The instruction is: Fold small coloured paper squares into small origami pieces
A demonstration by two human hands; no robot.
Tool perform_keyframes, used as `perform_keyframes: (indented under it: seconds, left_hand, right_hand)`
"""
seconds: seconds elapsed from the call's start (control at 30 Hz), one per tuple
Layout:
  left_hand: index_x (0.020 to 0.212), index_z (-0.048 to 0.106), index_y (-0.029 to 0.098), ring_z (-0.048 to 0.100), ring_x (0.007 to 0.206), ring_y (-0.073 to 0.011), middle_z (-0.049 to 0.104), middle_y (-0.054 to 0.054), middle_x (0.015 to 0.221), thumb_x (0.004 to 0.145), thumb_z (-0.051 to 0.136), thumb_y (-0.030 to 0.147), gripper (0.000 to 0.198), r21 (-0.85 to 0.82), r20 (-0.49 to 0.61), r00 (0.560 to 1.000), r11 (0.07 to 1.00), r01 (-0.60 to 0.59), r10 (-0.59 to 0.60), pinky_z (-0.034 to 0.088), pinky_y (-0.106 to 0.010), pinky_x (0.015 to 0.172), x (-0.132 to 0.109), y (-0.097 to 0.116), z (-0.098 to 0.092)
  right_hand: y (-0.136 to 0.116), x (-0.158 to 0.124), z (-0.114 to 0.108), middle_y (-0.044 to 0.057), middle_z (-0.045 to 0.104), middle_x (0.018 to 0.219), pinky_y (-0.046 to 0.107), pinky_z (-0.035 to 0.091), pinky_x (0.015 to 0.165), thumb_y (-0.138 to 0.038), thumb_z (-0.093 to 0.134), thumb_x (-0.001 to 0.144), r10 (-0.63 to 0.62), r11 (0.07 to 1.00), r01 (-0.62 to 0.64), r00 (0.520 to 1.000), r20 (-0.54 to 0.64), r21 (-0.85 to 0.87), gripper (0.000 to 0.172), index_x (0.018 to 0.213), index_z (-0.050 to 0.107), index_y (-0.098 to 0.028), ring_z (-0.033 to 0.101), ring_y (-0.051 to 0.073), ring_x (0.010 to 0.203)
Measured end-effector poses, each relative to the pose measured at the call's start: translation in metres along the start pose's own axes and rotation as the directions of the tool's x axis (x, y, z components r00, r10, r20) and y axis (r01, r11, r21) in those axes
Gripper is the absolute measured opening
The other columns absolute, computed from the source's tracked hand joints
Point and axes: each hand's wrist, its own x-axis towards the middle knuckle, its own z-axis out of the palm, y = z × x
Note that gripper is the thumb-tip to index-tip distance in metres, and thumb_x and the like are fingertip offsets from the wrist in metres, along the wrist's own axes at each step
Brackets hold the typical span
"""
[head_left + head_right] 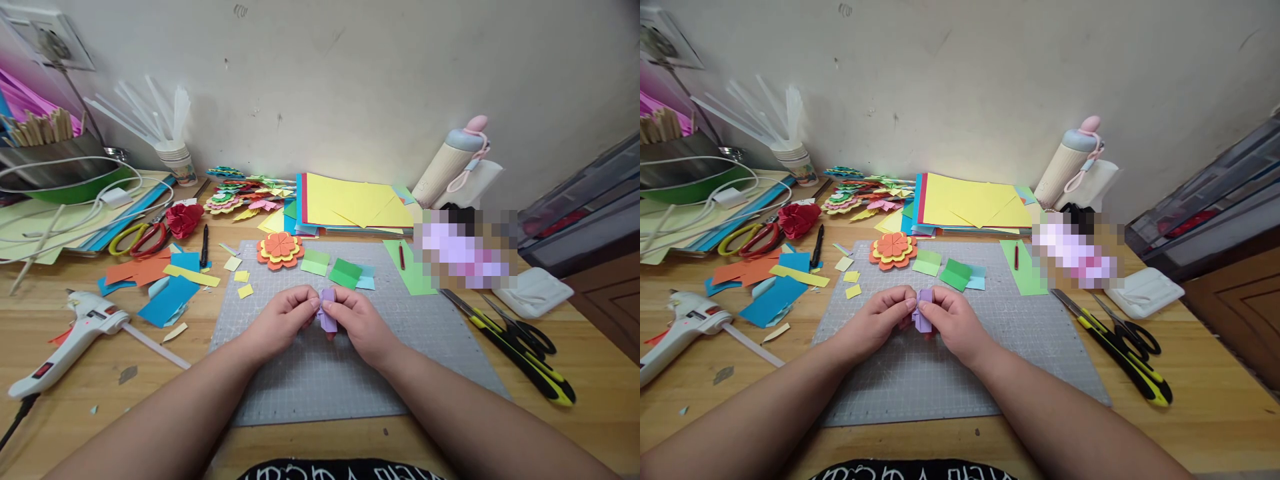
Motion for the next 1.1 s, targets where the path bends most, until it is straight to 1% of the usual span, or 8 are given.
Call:
perform_keyframes:
  seconds: [0.17,0.27,0.4,0.5,0.67,0.8,0.9,1.1]
  left_hand:
    - [0.064,0.047,0.018,0.045,0.055,-0.0106,0.051,0.004,0.056,0.086,0.052,0.036,0.029,-0.027,0.011,1.000,1.000,-0.015,0.016,0.034,-0.023,0.057,0.000,0.004,0.001]
    - [0.063,0.048,0.018,0.044,0.052,-0.0100,0.050,0.004,0.054,0.084,0.053,0.037,0.029,-0.033,-0.004,1.000,0.999,-0.001,0.001,0.033,-0.023,0.055,0.000,0.004,0.002]
    - [0.067,0.049,0.018,0.039,0.051,-0.0092,0.044,0.006,0.054,0.087,0.049,0.039,0.029,-0.027,-0.061,0.998,1.000,0.016,-0.018,0.031,-0.023,0.053,0.000,0.001,0.002]
    - [0.067,0.050,0.018,0.038,0.052,-0.0093,0.044,0.006,0.056,0.085,0.051,0.037,0.027,-0.011,-0.060,0.998,1.000,0.017,-0.017,0.030,-0.023,0.054,0.000,0.001,0.003]
    - [0.064,0.051,0.017,0.037,0.055,-0.0090,0.045,0.006,0.057,0.081,0.059,0.030,0.023,0.002,-0.069,0.998,1.000,0.002,-0.001,0.029,-0.023,0.056,0.000,0.002,0.004]
    - [0.073,0.055,0.017,0.040,0.055,-0.0091,0.048,0.005,0.060,0.083,0.057,0.037,0.022,-0.085,-0.082,0.996,0.996,0.019,-0.026,0.031,-0.024,0.056,0.002,-0.001,0.003]
    - [0.081,0.059,0.016,0.044,0.055,-0.0088,0.053,0.003,0.064,0.079,0.062,0.039,0.023,-0.162,-0.080,0.995,0.986,0.045,-0.058,0.034,-0.024,0.056,0.003,-0.003,0.001]
    - [0.080,0.065,0.015,0.045,0.055,-0.0077,0.058,0.002,0.064,0.073,0.071,0.035,0.022,-0.238,-0.063,0.992,0.967,0.088,-0.105,0.033,-0.023,0.055,0.004,-0.006,-0.002]
  right_hand:
    - [-0.001,-0.001,0.000,-0.002,0.054,0.056,0.025,0.042,0.050,-0.038,0.061,0.078,0.026,1.000,-0.026,0.998,0.058,0.004,0.025,0.064,0.054,-0.019,0.049,0.011,0.051]
    - [-0.001,0.000,0.000,-0.002,0.055,0.055,0.025,0.041,0.048,-0.037,0.064,0.076,0.036,0.999,-0.037,0.996,0.080,0.002,0.024,0.064,0.055,-0.018,0.049,0.011,0.050]
    - [0.002,0.002,-0.002,-0.004,0.053,0.058,0.023,0.040,0.048,-0.036,0.061,0.078,-0.001,1.000,0.001,1.000,-0.010,0.008,0.022,0.067,0.055,-0.019,0.047,0.010,0.051]
    - [0.003,0.002,-0.003,-0.004,0.052,0.058,0.022,0.039,0.048,-0.035,0.060,0.079,-0.012,1.000,0.013,0.997,-0.074,0.005,0.021,0.068,0.054,-0.019,0.046,0.009,0.051]
    - [0.003,0.002,-0.002,-0.003,0.053,0.054,0.023,0.038,0.045,-0.030,0.060,0.076,0.021,1.000,-0.021,0.997,-0.073,-0.007,0.020,0.062,0.054,-0.018,0.047,0.010,0.048]
    - [0.005,0.003,-0.004,-0.003,0.054,0.054,0.023,0.039,0.047,-0.029,0.059,0.076,0.021,1.000,-0.020,0.995,-0.100,0.013,0.019,0.061,0.055,-0.018,0.047,0.010,0.049]
    - [0.008,0.004,-0.006,-0.003,0.056,0.056,0.022,0.039,0.047,-0.031,0.057,0.079,0.012,0.999,-0.007,0.992,-0.124,0.038,0.019,0.065,0.056,-0.018,0.048,0.009,0.048]
    - [0.011,0.004,-0.007,-0.004,0.053,0.053,0.022,0.037,0.046,-0.032,0.058,0.080,-0.002,0.999,0.007,0.994,-0.105,0.046,0.022,0.064,0.054,-0.018,0.045,0.008,0.045]
